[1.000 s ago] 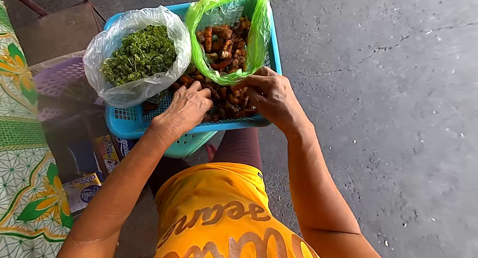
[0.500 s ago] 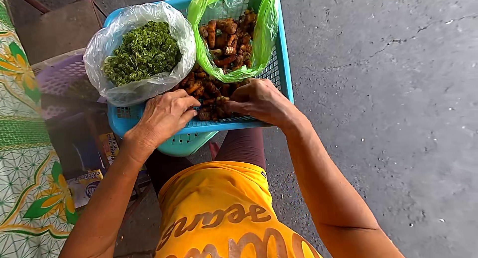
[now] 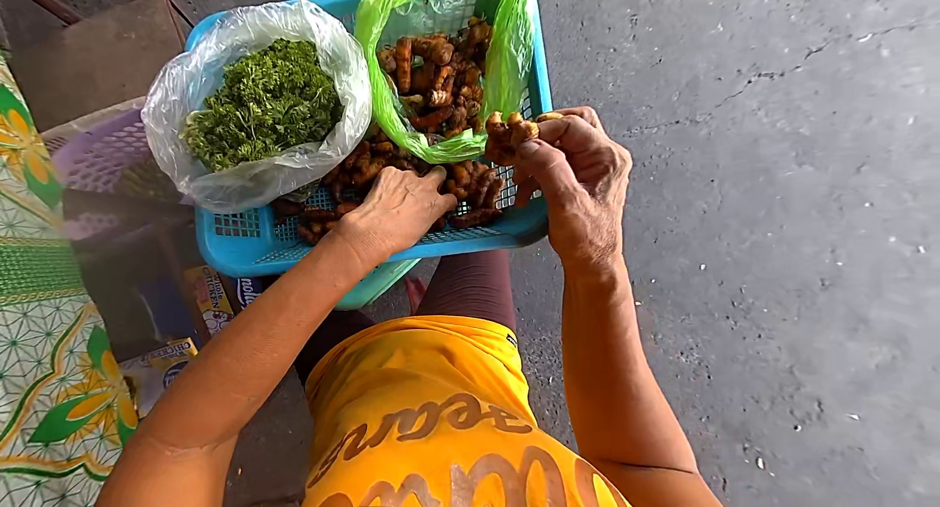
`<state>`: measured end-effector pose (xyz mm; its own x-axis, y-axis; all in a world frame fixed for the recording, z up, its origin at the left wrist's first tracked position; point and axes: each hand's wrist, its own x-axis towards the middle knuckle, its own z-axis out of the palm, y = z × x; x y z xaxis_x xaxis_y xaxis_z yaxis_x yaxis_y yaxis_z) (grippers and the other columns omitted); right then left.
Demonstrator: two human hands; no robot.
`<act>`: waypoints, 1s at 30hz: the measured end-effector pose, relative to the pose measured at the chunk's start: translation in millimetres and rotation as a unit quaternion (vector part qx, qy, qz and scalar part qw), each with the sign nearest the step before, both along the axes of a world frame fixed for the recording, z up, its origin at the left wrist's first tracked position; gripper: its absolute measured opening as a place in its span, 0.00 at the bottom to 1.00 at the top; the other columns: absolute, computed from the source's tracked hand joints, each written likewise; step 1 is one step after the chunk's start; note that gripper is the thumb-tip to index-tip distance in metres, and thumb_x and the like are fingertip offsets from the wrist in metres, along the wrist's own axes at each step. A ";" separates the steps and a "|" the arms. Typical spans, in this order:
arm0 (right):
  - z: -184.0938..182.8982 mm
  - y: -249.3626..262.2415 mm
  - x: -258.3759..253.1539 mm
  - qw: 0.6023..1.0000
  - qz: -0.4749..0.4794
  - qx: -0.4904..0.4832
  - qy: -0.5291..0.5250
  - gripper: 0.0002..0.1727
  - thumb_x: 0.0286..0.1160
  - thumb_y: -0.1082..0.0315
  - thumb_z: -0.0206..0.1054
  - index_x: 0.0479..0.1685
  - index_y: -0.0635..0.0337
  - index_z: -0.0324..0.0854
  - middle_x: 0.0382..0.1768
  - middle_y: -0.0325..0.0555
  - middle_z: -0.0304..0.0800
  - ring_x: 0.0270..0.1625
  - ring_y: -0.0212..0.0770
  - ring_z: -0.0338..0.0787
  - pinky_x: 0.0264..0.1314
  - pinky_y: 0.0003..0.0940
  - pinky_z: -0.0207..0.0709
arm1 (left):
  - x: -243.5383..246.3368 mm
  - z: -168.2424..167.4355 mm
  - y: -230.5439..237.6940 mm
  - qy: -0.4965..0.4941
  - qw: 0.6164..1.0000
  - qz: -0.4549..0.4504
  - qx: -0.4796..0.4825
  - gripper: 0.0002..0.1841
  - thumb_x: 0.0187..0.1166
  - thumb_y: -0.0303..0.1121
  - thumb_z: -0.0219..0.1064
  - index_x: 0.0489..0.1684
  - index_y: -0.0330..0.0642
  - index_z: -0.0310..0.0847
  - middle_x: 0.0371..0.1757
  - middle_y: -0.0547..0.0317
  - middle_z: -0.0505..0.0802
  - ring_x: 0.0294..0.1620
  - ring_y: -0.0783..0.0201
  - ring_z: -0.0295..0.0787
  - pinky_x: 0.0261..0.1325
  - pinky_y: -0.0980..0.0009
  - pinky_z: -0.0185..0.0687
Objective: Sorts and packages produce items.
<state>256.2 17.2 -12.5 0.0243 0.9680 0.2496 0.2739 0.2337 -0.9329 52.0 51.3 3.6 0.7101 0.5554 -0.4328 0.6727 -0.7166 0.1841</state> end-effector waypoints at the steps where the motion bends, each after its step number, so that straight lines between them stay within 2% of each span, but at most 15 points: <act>1: -0.3 -0.7 0.6 1.000 -0.006 -0.001 0.004 0.13 0.81 0.62 0.60 0.44 0.60 0.87 0.50 0.40 0.81 0.40 0.24 0.84 0.37 0.18 0.80 | 0.3 1.1 0.5 0.008 1.000 -0.011 0.009 0.15 0.84 0.30 0.61 0.64 0.50 0.86 0.63 0.41 0.86 0.44 0.40 0.88 0.40 0.46 0.78; 5: 4.5 -4.0 -1.6 0.999 -0.014 -0.028 -0.021 0.13 0.82 0.60 0.64 0.45 0.59 0.89 0.47 0.40 0.83 0.36 0.25 0.86 0.34 0.18 0.82 | -10.5 -11.3 2.0 -0.039 0.997 -0.050 0.042 0.08 0.77 0.32 0.70 0.48 0.40 0.88 0.54 0.43 0.88 0.41 0.42 0.89 0.37 0.48 0.81; 9: 14.6 11.9 -11.6 0.986 -0.010 -0.018 -0.163 0.15 0.78 0.57 0.66 0.44 0.59 0.92 0.48 0.47 0.84 0.38 0.27 0.82 0.39 0.20 0.75 | -22.0 -22.8 -0.5 -0.165 0.984 0.005 0.071 0.09 0.79 0.30 0.66 0.47 0.35 0.89 0.43 0.39 0.91 0.37 0.39 0.91 0.37 0.47 0.84; 11: 21.1 29.7 -20.1 0.976 -0.010 0.019 -0.215 0.16 0.79 0.57 0.65 0.46 0.59 0.92 0.50 0.52 0.85 0.42 0.35 0.84 0.44 0.29 0.77 | -28.5 -21.4 -2.8 -0.238 0.966 0.077 0.066 0.10 0.80 0.31 0.67 0.50 0.36 0.89 0.43 0.40 0.92 0.41 0.41 0.93 0.44 0.47 0.87; 13: 28.6 48.6 -26.6 0.966 0.002 0.059 -0.252 0.18 0.82 0.54 0.65 0.59 0.54 0.92 0.62 0.57 0.85 0.54 0.46 0.87 0.53 0.39 0.80 | -33.9 -14.6 -8.7 -0.311 0.932 0.189 0.002 0.11 0.79 0.30 0.70 0.54 0.36 0.90 0.48 0.44 0.95 0.49 0.50 0.95 0.57 0.53 0.87; 14: 32.8 56.3 -29.3 0.961 0.009 0.075 -0.265 0.21 0.83 0.53 0.65 0.67 0.51 0.89 0.70 0.60 0.81 0.61 0.52 0.85 0.58 0.44 0.79 | -35.8 -8.7 -12.7 -0.342 0.903 0.257 -0.046 0.12 0.79 0.31 0.71 0.56 0.37 0.90 0.49 0.48 0.96 0.47 0.59 0.95 0.56 0.62 0.88; 16: 43.6 64.5 -32.7 0.958 0.009 0.096 -0.270 0.23 0.84 0.53 0.64 0.74 0.50 0.85 0.79 0.64 0.73 0.70 0.58 0.80 0.65 0.46 0.76 | -38.5 3.3 -20.1 -0.422 0.799 0.391 -0.176 0.13 0.80 0.28 0.72 0.58 0.35 0.87 0.46 0.54 0.96 0.33 0.69 0.94 0.36 0.74 0.91; 18: 50.9 59.8 -32.2 0.963 0.021 0.096 -0.251 0.20 0.86 0.57 0.62 0.70 0.53 0.86 0.70 0.59 0.81 0.66 0.50 0.85 0.62 0.39 0.81 | -40.9 14.7 -27.6 -0.504 0.664 0.474 -0.283 0.13 0.80 0.21 0.68 0.60 0.31 0.83 0.45 0.51 0.95 0.34 0.66 0.95 0.33 0.72 0.92; 19: 51.6 52.8 -30.7 0.969 0.047 0.073 -0.231 0.19 0.87 0.58 0.61 0.67 0.55 0.87 0.63 0.55 0.87 0.59 0.44 0.89 0.58 0.37 0.83 | -41.3 18.9 -30.4 -0.529 0.615 0.497 -0.308 0.12 0.81 0.20 0.67 0.60 0.30 0.82 0.44 0.51 0.95 0.36 0.65 0.96 0.34 0.71 0.93; 20: 50.2 43.9 -29.4 0.974 0.088 0.030 -0.205 0.20 0.88 0.56 0.59 0.66 0.57 0.86 0.56 0.50 0.91 0.51 0.39 0.92 0.51 0.36 0.85 | -41.0 21.3 -32.0 -0.545 0.581 0.512 -0.321 0.11 0.82 0.20 0.65 0.59 0.30 0.82 0.44 0.50 0.95 0.37 0.63 0.96 0.36 0.70 0.94; 22: 42.6 24.9 -30.9 0.971 0.178 -0.060 -0.146 0.22 0.85 0.53 0.64 0.69 0.57 0.84 0.49 0.43 0.96 0.42 0.34 0.96 0.43 0.35 0.93 | -37.2 22.1 -33.0 -0.560 0.551 0.526 -0.326 0.10 0.82 0.21 0.65 0.56 0.30 0.84 0.41 0.51 0.96 0.36 0.63 0.97 0.35 0.70 0.94; 24: 35.7 5.1 -38.3 0.970 0.201 -0.090 -0.104 0.18 0.79 0.63 0.72 0.63 0.59 0.86 0.43 0.42 0.97 0.36 0.32 0.96 0.37 0.29 0.93 | -30.9 18.6 -33.4 -0.551 0.580 0.514 -0.309 0.08 0.82 0.23 0.67 0.52 0.31 0.86 0.38 0.54 0.96 0.32 0.66 0.96 0.35 0.71 0.95; 26: 35.5 -4.1 -35.4 0.971 0.179 -0.080 -0.138 0.10 0.76 0.69 0.74 0.53 0.60 0.89 0.38 0.43 0.96 0.33 0.31 0.95 0.37 0.26 0.91 | -26.8 12.4 -32.0 -0.507 0.683 0.464 -0.246 0.10 0.84 0.30 0.68 0.54 0.32 0.89 0.40 0.55 0.98 0.35 0.67 0.97 0.41 0.70 0.96; 28: 40.8 4.0 -20.2 0.966 0.162 -0.067 -0.192 0.06 0.75 0.70 0.73 0.47 0.59 0.91 0.38 0.43 0.96 0.35 0.31 0.95 0.41 0.29 0.93 | -21.9 16.3 -27.7 -0.435 0.802 0.390 -0.125 0.15 0.89 0.36 0.62 0.60 0.37 0.89 0.44 0.56 0.98 0.39 0.68 0.97 0.46 0.70 0.95; 30: 53.4 20.1 -5.0 0.957 0.147 -0.044 -0.247 0.07 0.77 0.69 0.71 0.46 0.60 0.91 0.43 0.46 0.94 0.40 0.36 0.95 0.47 0.35 0.91 | -14.6 27.6 -17.4 -0.390 0.862 0.324 0.010 0.18 0.91 0.34 0.58 0.70 0.34 0.84 0.46 0.48 0.95 0.40 0.62 0.96 0.48 0.66 0.92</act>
<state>251.2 37.4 40.9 -0.3516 0.9330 0.0770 0.6211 0.2940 -0.7265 37.4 33.9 31.2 0.3188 0.9465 0.0503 0.6106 -0.2457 0.7528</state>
